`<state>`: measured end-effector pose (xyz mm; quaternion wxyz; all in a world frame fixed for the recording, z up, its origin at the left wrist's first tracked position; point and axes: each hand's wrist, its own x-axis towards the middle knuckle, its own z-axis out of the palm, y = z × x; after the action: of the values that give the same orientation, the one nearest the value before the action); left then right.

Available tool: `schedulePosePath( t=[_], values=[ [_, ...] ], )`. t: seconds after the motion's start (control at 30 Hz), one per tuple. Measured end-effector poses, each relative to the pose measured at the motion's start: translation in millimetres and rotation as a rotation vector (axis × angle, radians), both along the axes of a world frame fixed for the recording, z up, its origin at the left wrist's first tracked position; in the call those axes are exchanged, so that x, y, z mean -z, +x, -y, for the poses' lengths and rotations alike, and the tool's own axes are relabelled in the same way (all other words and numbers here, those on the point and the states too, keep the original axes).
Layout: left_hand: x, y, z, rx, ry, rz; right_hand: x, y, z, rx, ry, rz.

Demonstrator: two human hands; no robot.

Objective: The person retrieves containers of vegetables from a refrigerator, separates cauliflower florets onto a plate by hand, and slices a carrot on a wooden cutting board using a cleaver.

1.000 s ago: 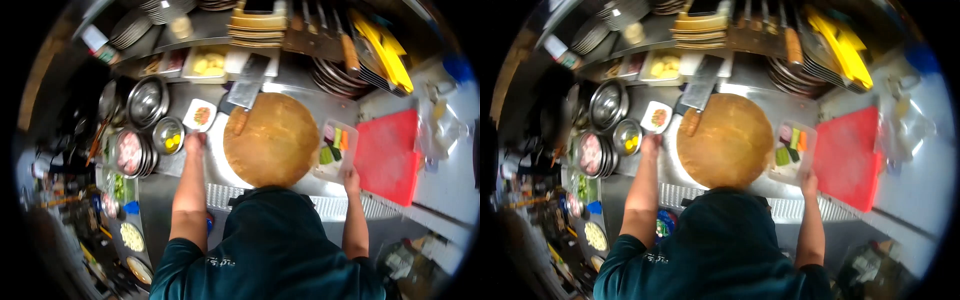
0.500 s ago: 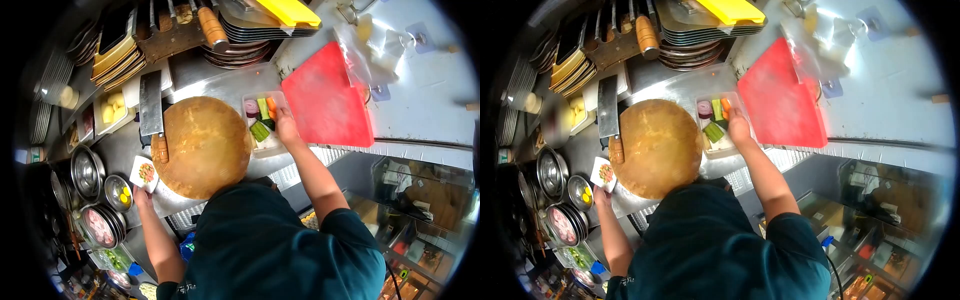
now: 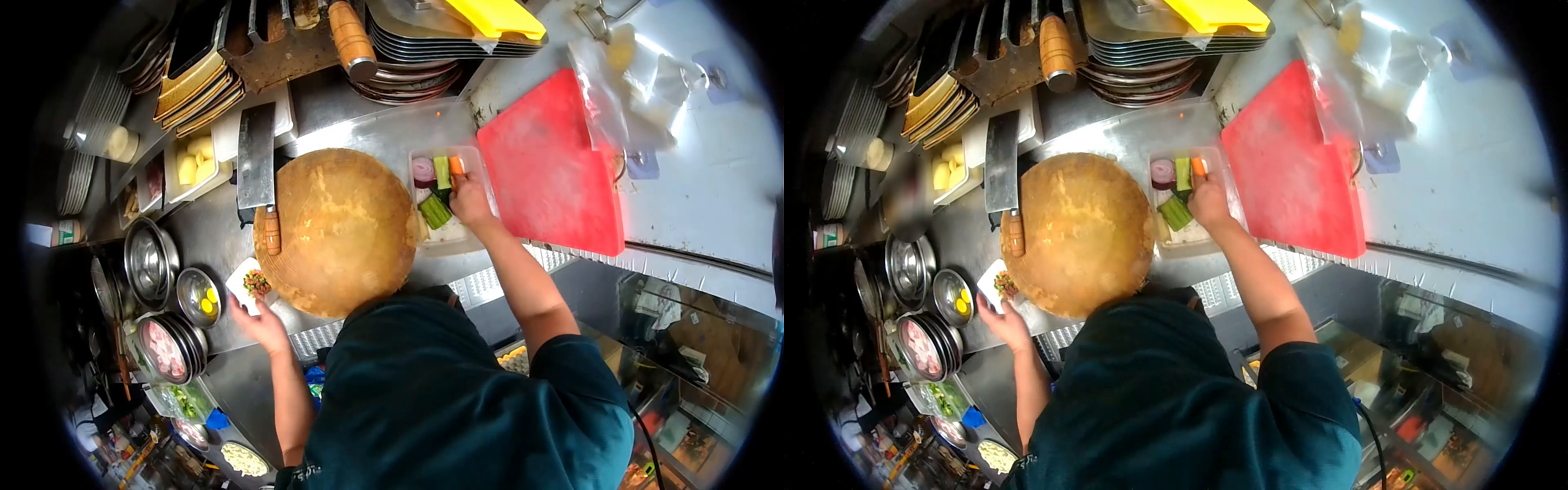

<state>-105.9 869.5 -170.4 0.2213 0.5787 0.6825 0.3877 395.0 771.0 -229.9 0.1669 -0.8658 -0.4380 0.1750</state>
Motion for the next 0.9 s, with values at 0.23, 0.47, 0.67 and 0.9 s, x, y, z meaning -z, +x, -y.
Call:
schedulePosePath(
  t=[0.23, 0.47, 0.67, 0.9],
  values=[
    [-24.7, 83.1, -45.3, 0.413, 0.133, -0.462, -5.9, -6.2, 21.0, 0.086, 0.330, 0.016],
    [-9.4, 107.3, -100.5, 0.504, -0.009, -0.680, -73.6, -19.3, 61.6, 0.560, 0.544, -1.111],
    [-1.3, 111.3, -123.6, 0.442, -0.027, -0.704, -123.2, -54.4, 59.1, 0.320, 0.662, -1.245],
    [-84.4, 87.0, -65.7, 0.413, -0.069, -0.518, -136.8, -106.9, 36.3, -0.076, 0.899, -1.185]
  ],
)
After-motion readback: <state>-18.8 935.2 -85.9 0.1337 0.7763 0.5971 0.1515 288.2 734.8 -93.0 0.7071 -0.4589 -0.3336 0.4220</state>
